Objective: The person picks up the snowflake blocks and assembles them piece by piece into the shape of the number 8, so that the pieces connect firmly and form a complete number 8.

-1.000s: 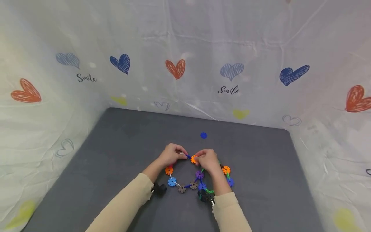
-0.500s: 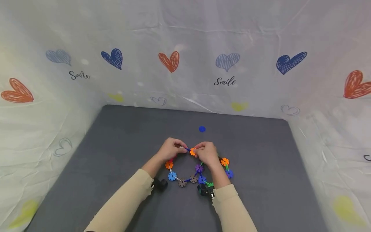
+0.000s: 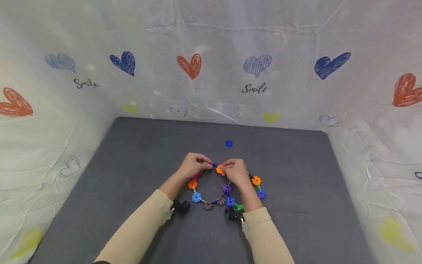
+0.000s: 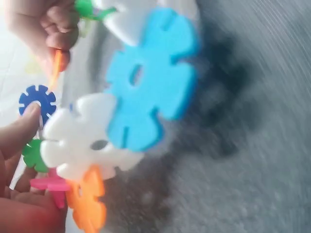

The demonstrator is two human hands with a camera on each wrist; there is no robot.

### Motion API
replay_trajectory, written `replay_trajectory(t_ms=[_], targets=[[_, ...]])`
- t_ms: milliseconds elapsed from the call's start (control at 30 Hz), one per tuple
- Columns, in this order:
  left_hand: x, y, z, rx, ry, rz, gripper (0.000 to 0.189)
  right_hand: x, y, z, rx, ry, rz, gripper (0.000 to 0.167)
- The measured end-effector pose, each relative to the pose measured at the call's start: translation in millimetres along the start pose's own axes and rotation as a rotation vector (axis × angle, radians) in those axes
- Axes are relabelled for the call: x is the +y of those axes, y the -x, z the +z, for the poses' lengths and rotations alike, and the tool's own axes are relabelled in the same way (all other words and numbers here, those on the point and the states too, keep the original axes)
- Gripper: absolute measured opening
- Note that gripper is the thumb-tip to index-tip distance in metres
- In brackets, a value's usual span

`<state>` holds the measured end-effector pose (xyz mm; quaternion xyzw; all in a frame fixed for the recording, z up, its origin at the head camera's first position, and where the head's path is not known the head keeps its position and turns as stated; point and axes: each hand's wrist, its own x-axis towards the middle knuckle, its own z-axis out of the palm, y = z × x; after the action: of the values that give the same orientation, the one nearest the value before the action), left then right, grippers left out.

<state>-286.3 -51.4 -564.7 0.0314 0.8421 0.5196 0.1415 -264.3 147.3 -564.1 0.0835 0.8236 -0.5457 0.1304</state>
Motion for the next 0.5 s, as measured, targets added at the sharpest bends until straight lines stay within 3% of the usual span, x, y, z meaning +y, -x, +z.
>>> replay_trajectory(t_ms=[267, 500], targets=[[1.1, -1.5, -6.1, 0.001, 0.17, -0.141, 0.012, -5.8, -1.0, -5.9, 0.028, -0.079, 0.007, 0.02], [1.0, -0.3, -4.5, 0.006, 0.165, -0.137, 0.013, -8.9, -3.1, -0.5, 0.034, -0.028, -0.054, 0.02]])
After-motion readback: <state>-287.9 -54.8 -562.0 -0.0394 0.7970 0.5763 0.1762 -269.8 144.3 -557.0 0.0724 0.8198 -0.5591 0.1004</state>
